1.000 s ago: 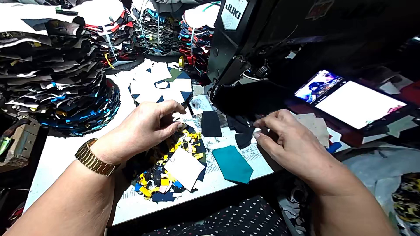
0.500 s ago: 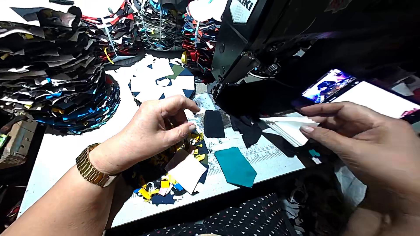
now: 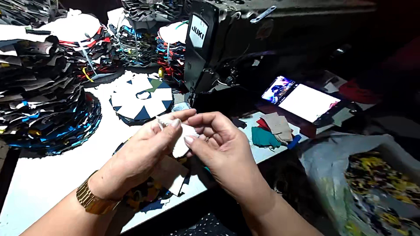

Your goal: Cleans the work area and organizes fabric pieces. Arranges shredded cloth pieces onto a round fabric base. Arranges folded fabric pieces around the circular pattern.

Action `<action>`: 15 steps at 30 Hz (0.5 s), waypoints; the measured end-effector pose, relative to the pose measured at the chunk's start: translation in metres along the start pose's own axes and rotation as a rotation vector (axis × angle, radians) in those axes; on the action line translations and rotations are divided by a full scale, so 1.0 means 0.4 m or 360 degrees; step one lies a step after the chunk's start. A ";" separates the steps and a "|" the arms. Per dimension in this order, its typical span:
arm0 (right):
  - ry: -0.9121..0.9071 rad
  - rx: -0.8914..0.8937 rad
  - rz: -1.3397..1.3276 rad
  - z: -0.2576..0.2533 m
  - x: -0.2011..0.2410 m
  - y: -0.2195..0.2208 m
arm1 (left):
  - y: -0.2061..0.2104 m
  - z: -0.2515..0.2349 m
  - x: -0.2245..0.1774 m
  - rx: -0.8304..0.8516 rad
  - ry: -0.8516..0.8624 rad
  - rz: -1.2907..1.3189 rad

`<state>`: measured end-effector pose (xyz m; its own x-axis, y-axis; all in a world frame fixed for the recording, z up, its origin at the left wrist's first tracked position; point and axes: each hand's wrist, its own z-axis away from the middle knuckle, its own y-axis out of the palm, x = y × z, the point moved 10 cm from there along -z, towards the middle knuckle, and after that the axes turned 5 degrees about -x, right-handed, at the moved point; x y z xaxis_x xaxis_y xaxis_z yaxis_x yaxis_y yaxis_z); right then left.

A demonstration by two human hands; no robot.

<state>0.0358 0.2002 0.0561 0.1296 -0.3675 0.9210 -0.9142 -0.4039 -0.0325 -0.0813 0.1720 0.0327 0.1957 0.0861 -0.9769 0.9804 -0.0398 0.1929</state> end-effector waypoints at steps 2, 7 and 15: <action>-0.0075 0.0067 0.0127 -0.001 0.012 -0.002 | -0.023 -0.008 0.001 -0.0143 -0.0059 0.0176; -0.0409 0.0170 0.0906 0.018 0.064 -0.100 | -0.115 -0.020 -0.020 -0.0448 -0.0077 0.0279; -0.0478 0.0575 0.1272 0.123 -0.011 -0.126 | -0.185 -0.017 -0.037 -0.0697 -0.0091 0.0507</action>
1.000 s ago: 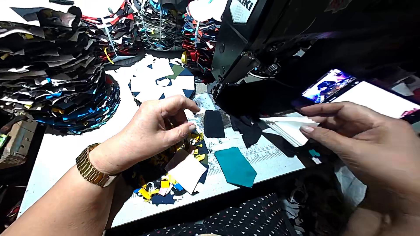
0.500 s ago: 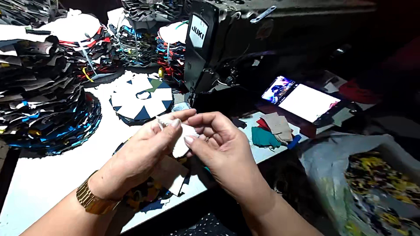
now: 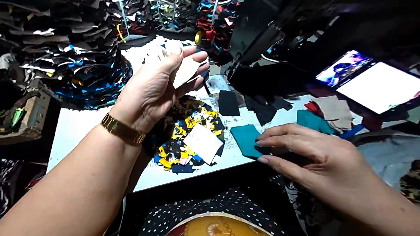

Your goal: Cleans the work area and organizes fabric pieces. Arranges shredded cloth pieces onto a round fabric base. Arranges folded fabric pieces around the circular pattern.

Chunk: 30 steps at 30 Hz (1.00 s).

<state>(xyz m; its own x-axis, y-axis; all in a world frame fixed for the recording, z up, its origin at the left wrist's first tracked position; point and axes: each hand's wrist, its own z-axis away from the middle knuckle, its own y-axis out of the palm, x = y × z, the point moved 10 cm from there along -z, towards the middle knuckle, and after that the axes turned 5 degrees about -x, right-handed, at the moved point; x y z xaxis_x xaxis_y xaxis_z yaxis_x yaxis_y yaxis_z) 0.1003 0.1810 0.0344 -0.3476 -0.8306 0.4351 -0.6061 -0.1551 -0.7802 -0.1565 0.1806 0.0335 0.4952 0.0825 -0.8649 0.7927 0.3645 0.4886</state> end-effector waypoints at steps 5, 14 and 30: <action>-0.0070 -0.0003 0.0149 0.003 0.010 0.025 | 0.000 0.002 0.016 -0.0028 -0.0087 0.0016; -0.0006 0.0004 0.0176 0.002 0.007 0.024 | -0.004 -0.002 0.022 -0.0028 -0.0171 0.0137; -0.0093 0.0058 0.0226 0.010 0.016 0.036 | -0.023 -0.007 0.034 -0.0128 -0.0238 -0.0003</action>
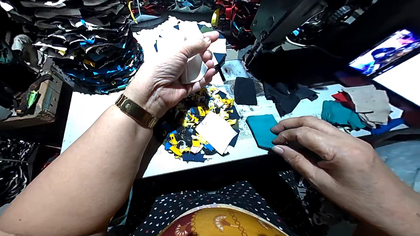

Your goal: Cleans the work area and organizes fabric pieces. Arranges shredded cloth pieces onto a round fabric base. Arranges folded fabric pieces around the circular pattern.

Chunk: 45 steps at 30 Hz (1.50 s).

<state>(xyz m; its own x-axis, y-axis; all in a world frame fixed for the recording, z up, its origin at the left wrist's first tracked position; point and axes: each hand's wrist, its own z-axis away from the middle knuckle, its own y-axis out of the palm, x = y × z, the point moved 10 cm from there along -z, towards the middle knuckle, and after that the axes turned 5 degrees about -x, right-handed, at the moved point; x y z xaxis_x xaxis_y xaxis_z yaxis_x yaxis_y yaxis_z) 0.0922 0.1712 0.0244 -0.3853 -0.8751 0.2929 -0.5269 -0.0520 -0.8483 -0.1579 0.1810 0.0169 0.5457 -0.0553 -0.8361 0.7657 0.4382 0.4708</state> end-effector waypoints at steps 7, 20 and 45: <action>-0.0026 -0.0008 0.0000 -0.003 -0.001 0.000 | 0.011 0.007 0.002 0.0067 0.0019 -0.0096; 0.0333 -0.0217 -0.0232 -0.041 -0.089 -0.019 | 0.043 0.013 -0.002 0.0336 0.0088 -0.0397; 0.0246 -0.0146 -0.0282 -0.024 -0.056 -0.012 | 0.069 0.022 0.001 0.0585 0.0251 -0.0623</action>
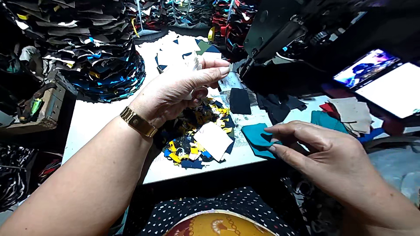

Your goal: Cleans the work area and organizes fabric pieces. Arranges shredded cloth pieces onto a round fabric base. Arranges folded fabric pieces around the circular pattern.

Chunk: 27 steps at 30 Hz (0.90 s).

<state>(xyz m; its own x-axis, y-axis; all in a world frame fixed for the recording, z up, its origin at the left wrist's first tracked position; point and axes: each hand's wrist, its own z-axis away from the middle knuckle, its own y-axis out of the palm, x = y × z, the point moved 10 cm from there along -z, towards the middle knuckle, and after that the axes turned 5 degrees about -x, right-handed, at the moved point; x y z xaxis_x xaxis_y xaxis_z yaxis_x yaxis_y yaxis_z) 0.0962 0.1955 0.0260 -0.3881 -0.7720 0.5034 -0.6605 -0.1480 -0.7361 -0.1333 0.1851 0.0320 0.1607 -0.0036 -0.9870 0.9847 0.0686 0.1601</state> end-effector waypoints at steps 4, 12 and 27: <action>-0.0019 0.0010 0.0040 0.004 0.002 0.000 | 0.000 0.000 0.004 -0.0001 -0.0016 -0.0012; -0.0035 0.0152 -0.0057 0.012 -0.002 -0.010 | -0.003 -0.003 0.002 -0.0024 0.0019 -0.0011; -0.0123 0.0173 -0.0072 0.027 -0.005 -0.036 | -0.006 -0.004 0.012 -0.0062 -0.0022 -0.0070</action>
<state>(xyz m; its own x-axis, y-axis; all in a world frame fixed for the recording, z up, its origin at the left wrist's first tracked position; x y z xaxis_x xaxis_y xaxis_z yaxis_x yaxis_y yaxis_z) 0.1133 0.1925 0.0308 -0.3062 -0.8075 0.5042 -0.6010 -0.2468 -0.7602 -0.1351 0.1866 0.0267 0.1188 -0.0214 -0.9927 0.9875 0.1071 0.1159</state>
